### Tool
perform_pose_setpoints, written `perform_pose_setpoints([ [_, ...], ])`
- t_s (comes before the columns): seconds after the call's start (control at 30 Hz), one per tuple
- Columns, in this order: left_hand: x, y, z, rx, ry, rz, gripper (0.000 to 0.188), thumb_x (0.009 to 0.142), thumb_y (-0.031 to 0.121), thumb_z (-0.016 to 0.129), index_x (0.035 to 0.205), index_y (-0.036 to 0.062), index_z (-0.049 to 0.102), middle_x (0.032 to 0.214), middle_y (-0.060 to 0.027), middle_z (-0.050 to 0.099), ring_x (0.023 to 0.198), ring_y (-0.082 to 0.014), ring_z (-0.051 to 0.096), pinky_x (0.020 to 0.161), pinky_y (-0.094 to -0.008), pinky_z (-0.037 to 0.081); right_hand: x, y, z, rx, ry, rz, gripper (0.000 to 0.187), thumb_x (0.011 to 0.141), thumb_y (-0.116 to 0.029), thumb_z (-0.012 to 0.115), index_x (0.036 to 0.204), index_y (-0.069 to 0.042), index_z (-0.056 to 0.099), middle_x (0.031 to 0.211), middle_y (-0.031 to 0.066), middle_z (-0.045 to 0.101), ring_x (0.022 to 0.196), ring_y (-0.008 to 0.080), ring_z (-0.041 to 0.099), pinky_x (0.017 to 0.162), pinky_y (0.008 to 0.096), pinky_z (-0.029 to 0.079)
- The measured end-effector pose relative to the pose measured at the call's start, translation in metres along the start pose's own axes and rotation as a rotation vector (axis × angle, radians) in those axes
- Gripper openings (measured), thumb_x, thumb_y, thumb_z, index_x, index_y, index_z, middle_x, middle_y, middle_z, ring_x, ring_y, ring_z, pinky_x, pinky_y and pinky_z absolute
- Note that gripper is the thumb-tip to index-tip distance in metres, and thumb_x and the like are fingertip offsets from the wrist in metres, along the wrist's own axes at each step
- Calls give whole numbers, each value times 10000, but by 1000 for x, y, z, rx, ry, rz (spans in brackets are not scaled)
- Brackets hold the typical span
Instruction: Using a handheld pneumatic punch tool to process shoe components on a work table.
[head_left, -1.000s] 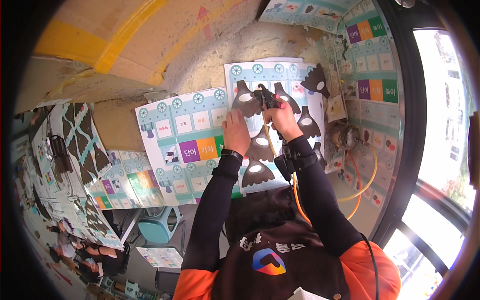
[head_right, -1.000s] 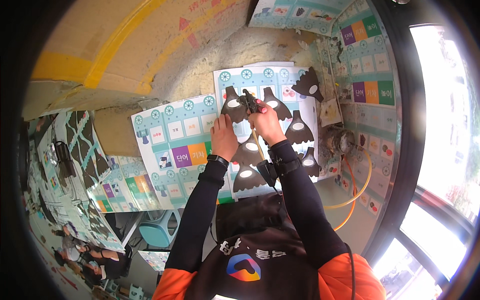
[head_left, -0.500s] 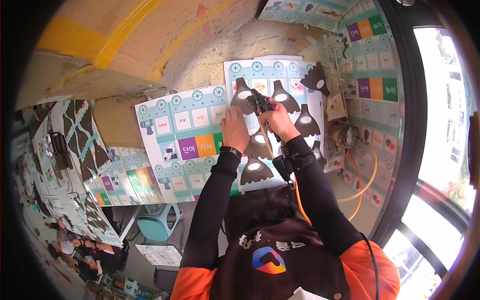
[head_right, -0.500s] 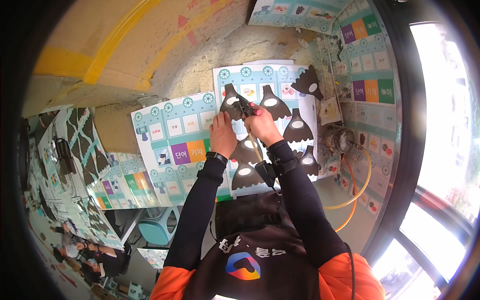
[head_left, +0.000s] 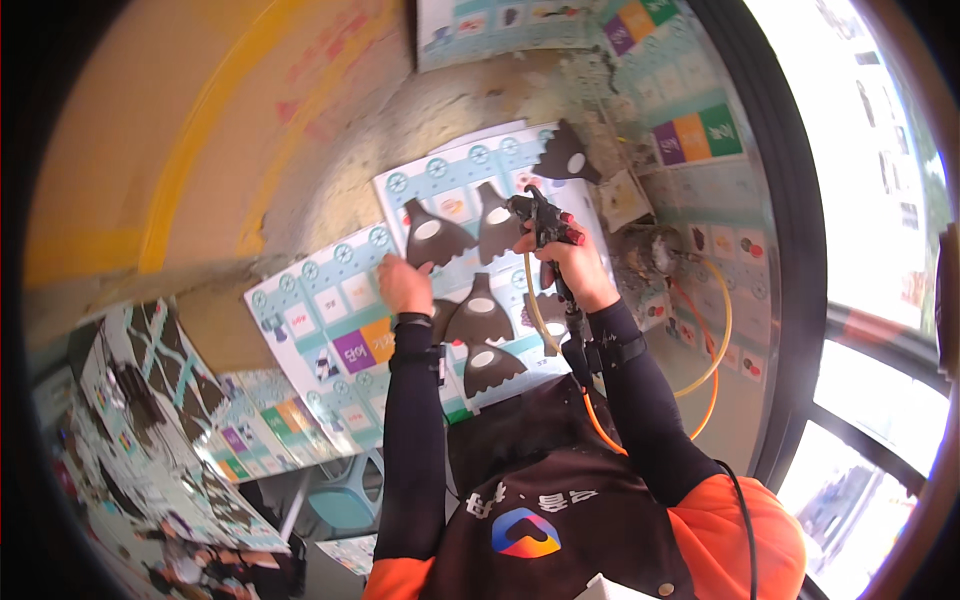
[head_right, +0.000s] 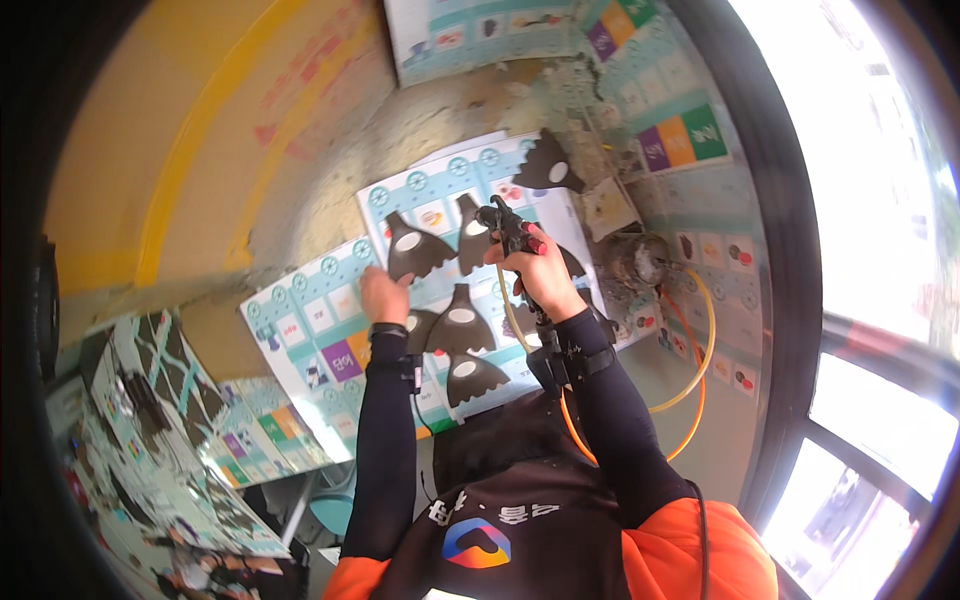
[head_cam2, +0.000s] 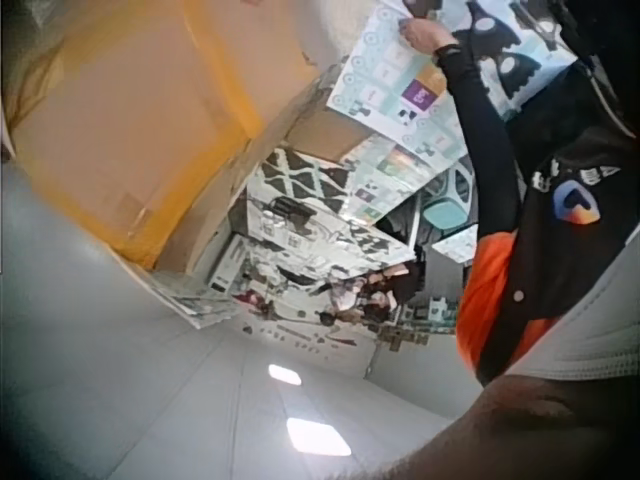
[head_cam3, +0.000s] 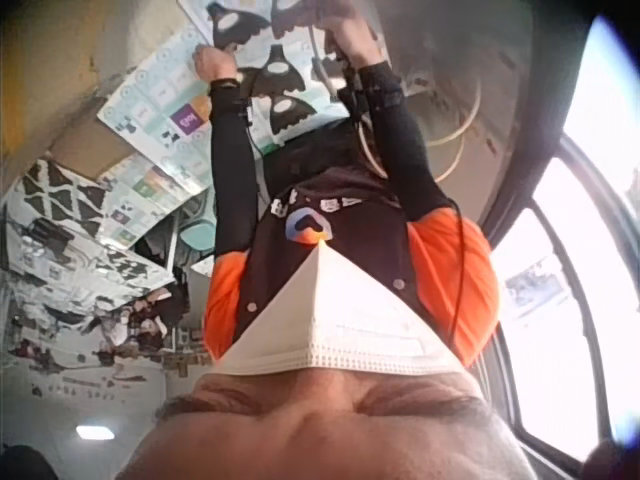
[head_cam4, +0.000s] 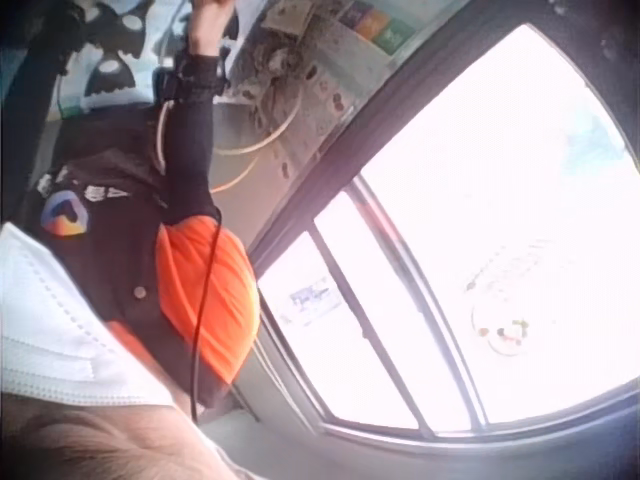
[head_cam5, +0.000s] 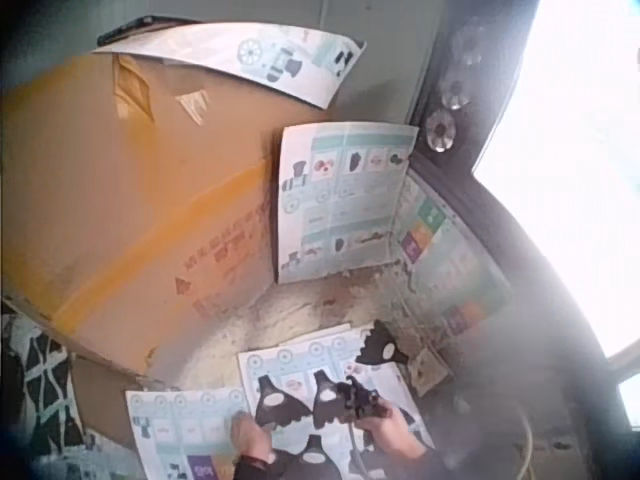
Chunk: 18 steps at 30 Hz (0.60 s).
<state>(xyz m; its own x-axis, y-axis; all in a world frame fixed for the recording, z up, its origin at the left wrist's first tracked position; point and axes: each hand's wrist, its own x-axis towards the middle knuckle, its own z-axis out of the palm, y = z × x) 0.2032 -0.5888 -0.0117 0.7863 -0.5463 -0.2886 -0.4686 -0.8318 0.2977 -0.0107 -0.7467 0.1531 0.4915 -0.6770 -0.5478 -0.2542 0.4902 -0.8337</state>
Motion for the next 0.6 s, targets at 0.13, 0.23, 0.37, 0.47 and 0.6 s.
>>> perform_pose_setpoints([
  [0.13, 4, 3, -3, 48, 56, 121, 447, 759, 344, 887, 929, 2, 654, 986, -198, 672, 992, -381, 637, 880, -478, 511, -20, 3, -55, 83, 115, -24, 421, 789, -47, 570, 1205, 17, 599, 971, 110, 748, 695, 128, 632, 481, 249, 463],
  [0.23, 17, -34, 0, -15, -24, 91, 396, 765, 339, 866, 725, -4, 672, 795, -212, 705, 877, -440, 657, 760, -524, 502, -36, 1, -71, 79, 158, 4, 418, 766, -44, 552, 1176, 10, 610, 981, 93, 753, 748, 115, 616, 543, 249, 482],
  [0.37, 15, -7, -32, 431, 6, -78, 531, 787, 429, 854, 1037, -3, 672, 1016, -182, 675, 1070, -373, 626, 898, -509, 505, -57, 16, -109, 180, 186, 13, 434, 789, -22, 550, 1221, -8, 588, 987, 87, 735, 733, 108, 618, 521, 241, 471],
  [0.47, 21, 87, -57, 287, 53, 293, 585, 822, 385, 825, 1227, 22, 609, 1167, -168, 645, 1184, -354, 574, 1007, -535, 438, -67, 22, -121, 225, 218, 47, 427, 786, -11, 551, 1212, -13, 581, 995, 84, 730, 718, 106, 606, 520, 243, 470],
  [0.6, 46, 258, -4, -23, 62, 1058, 508, 764, 132, 794, 1244, 70, 640, 1196, -131, 666, 1172, -332, 590, 1008, -471, 424, -76, 27, -127, 247, 246, 41, 422, 787, -2, 547, 1207, -19, 576, 998, 79, 724, 696, 107, 597, 518, 237, 462],
])
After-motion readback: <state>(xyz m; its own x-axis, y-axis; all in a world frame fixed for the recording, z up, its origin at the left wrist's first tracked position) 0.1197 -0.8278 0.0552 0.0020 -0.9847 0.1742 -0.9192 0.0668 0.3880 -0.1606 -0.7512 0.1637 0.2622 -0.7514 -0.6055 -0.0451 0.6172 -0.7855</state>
